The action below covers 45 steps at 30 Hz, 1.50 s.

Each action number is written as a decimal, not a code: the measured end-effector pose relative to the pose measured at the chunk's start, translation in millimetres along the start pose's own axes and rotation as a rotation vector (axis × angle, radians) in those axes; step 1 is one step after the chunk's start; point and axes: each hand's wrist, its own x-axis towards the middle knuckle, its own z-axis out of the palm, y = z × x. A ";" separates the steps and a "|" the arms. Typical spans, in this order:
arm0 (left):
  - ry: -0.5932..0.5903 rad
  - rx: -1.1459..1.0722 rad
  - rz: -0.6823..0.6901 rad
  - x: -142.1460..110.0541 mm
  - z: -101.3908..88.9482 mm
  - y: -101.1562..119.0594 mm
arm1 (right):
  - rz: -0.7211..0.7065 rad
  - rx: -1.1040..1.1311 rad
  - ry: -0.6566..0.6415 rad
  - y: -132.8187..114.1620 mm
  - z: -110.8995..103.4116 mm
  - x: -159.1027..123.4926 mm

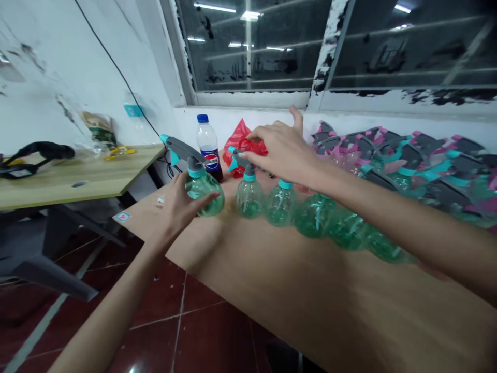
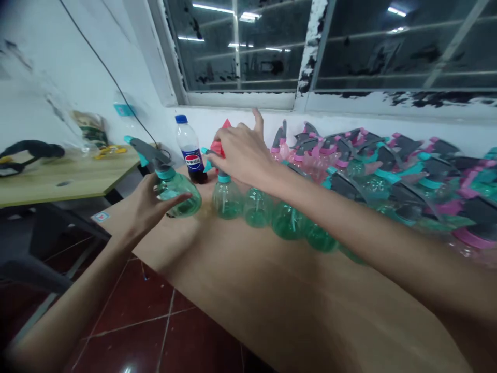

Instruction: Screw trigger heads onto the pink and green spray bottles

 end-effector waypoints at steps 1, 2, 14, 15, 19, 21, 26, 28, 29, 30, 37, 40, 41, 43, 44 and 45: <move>0.004 0.000 0.002 3.8 3.4 -3.3 | 0.004 -0.042 -0.035 -0.3 8.1 7.0; -0.001 -0.001 0.009 6.8 7.2 -5.4 | 0.019 -0.076 -0.068 -0.4 15.6 13.0; -0.129 0.008 0.059 26.7 47.5 -18.1 | 0.064 -0.126 -0.228 3.3 39.0 25.0; -0.133 0.008 0.061 27.6 49.0 -19.7 | 0.054 -0.119 -0.220 3.9 38.3 24.6; -0.140 0.020 0.065 31.0 50.1 -25.4 | 0.076 -0.104 -0.191 5.9 35.2 25.6; -0.145 0.031 0.066 32.9 48.7 -27.4 | 0.114 -0.097 -0.169 6.1 32.3 26.6; -0.107 0.042 0.075 28.1 41.4 -24.8 | 0.129 -0.023 -0.166 3.9 19.5 26.3; -0.047 0.042 0.071 17.9 34.3 -19.3 | 0.107 0.006 -0.188 1.7 13.0 24.2; 0.017 0.033 0.053 10.8 29.6 -15.4 | 0.097 0.011 -0.200 0.2 9.5 22.5; 0.067 0.007 0.042 2.6 24.6 -10.5 | 0.087 0.011 -0.209 -1.5 5.8 20.2; -0.065 -0.114 0.068 -63.0 3.2 57.6 | -0.069 0.169 -0.330 -19.4 -39.0 -22.7; -0.277 -0.109 0.126 -84.8 10.8 94.6 | -0.095 0.142 -0.405 -27.5 -68.2 -55.1; -0.326 -0.119 0.141 -91.0 15.2 106.0 | -0.088 0.105 -0.414 -29.2 -78.2 -66.4; -0.399 -0.141 0.186 -102.0 25.8 127.4 | -0.059 0.084 -0.400 -29.7 -97.9 -88.9; -0.424 -0.147 0.217 -106.7 31.6 137.7 | -0.054 0.086 -0.388 -28.4 -107.5 -99.8; -0.454 -0.151 0.250 -110.6 37.8 148.2 | -0.048 0.079 -0.380 -25.9 -117.0 -110.5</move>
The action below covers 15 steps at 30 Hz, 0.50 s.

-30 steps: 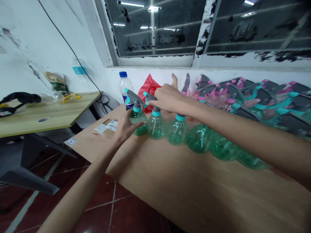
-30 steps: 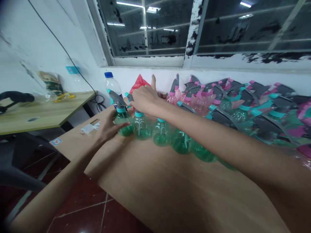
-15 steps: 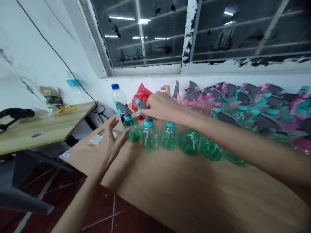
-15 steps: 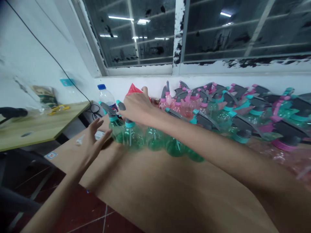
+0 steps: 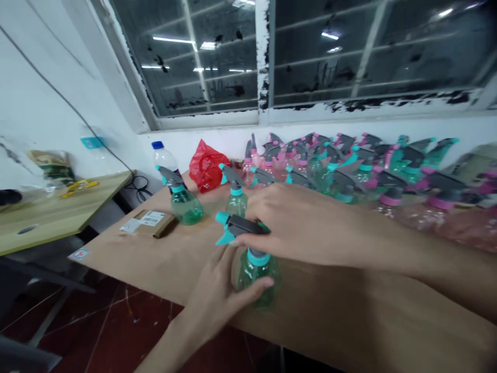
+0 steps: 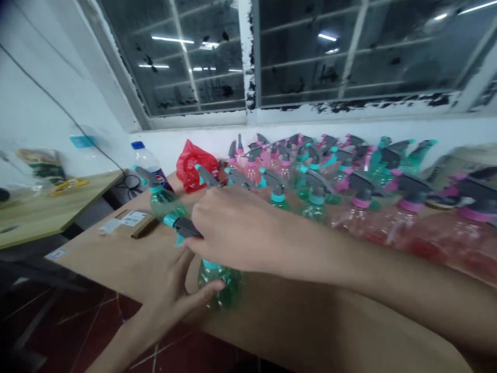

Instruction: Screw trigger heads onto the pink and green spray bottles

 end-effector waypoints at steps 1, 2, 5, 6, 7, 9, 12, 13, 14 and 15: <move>-0.032 0.003 0.030 2.9 8.1 9.7 | 0.011 -0.011 0.004 2.4 -5.0 -13.4; -0.060 0.006 0.059 6.9 16.2 19.7 | 0.031 -0.031 0.003 5.8 -10.1 -26.5; -0.129 -0.006 0.123 25.4 40.8 51.0 | 0.147 -0.108 -0.010 20.6 -25.5 -64.9; -0.157 -0.021 0.133 33.1 49.4 61.7 | 0.193 -0.120 -0.014 26.5 -30.5 -77.8; -0.187 -0.040 0.141 41.1 58.2 72.2 | 0.243 -0.121 -0.015 32.7 -35.3 -90.9; -0.248 -0.084 0.153 56.6 76.5 92.2 | 0.358 -0.098 -0.001 45.2 -43.9 -118.8; -0.303 -0.158 0.174 75.1 105.0 118.1 | 0.517 0.035 0.037 62.3 -51.9 -166.0; -0.317 -0.178 0.172 79.7 114.5 125.7 | 0.544 0.123 0.050 67.3 -52.6 -182.5; -0.326 -0.196 0.169 83.9 123.7 133.0 | 0.561 0.230 0.066 72.1 -52.1 -198.8; -0.329 -0.210 0.168 87.6 132.5 140.0 | 0.579 0.324 0.093 76.7 -50.4 -214.3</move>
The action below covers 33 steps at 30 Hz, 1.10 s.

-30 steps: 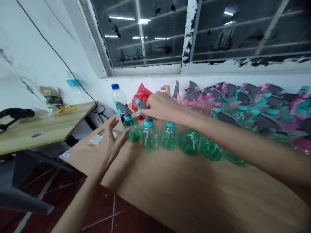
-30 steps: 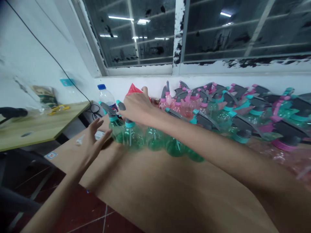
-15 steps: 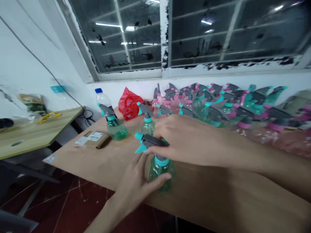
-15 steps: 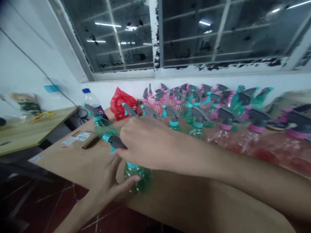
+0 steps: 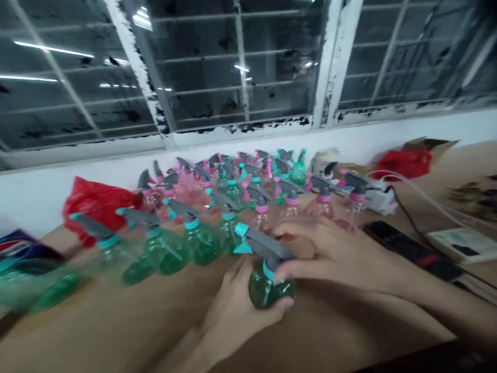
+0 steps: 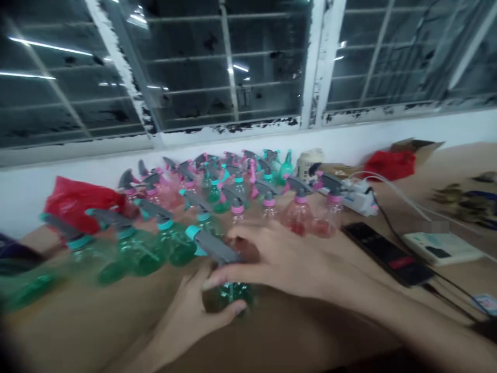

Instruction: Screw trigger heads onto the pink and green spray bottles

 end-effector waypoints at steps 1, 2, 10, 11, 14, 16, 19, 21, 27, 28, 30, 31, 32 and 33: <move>0.004 -0.015 0.012 7.1 7.7 4.2 | 0.016 0.075 -0.011 12.1 -1.1 -9.4; 0.008 -0.032 0.034 13.9 14.9 8.4 | 0.060 0.122 -0.007 23.8 -1.1 -17.5; -0.046 -0.078 0.334 51.5 47.3 28.8 | -0.012 0.348 0.119 81.8 19.6 -34.8; -0.045 -0.061 0.359 54.0 48.9 29.7 | -0.053 0.360 0.159 83.2 22.0 -33.9; -0.124 -0.018 0.395 59.7 51.0 32.4 | -0.178 0.343 0.259 81.5 26.0 -30.3; -0.200 -0.027 0.373 62.4 50.7 34.1 | -0.194 0.333 0.283 78.3 26.4 -26.9; -0.264 -0.055 0.320 64.4 49.6 33.8 | -0.155 0.333 0.314 75.8 26.3 -20.8; -0.242 -0.080 0.281 63.6 49.4 30.1 | -0.157 0.339 0.335 77.1 26.7 -17.0; -0.183 0.007 0.227 52.2 50.9 0.9 | -0.148 0.384 0.354 88.3 30.8 -8.2; -0.169 0.035 0.226 50.0 50.8 -5.4 | -0.146 0.396 0.357 90.3 31.6 -7.0; -0.142 0.069 0.228 46.5 50.3 -17.0 | -0.126 0.416 0.359 93.7 32.5 -4.5; -0.131 0.078 0.229 45.0 50.0 -22.1 | -0.118 0.429 0.358 95.1 32.6 -3.2; -0.125 0.085 0.230 43.7 49.9 -26.4 | -0.108 0.438 0.350 96.2 32.5 -1.8; -0.124 0.093 0.231 42.4 50.2 -30.1 | -0.102 0.441 0.344 97.3 32.2 -0.4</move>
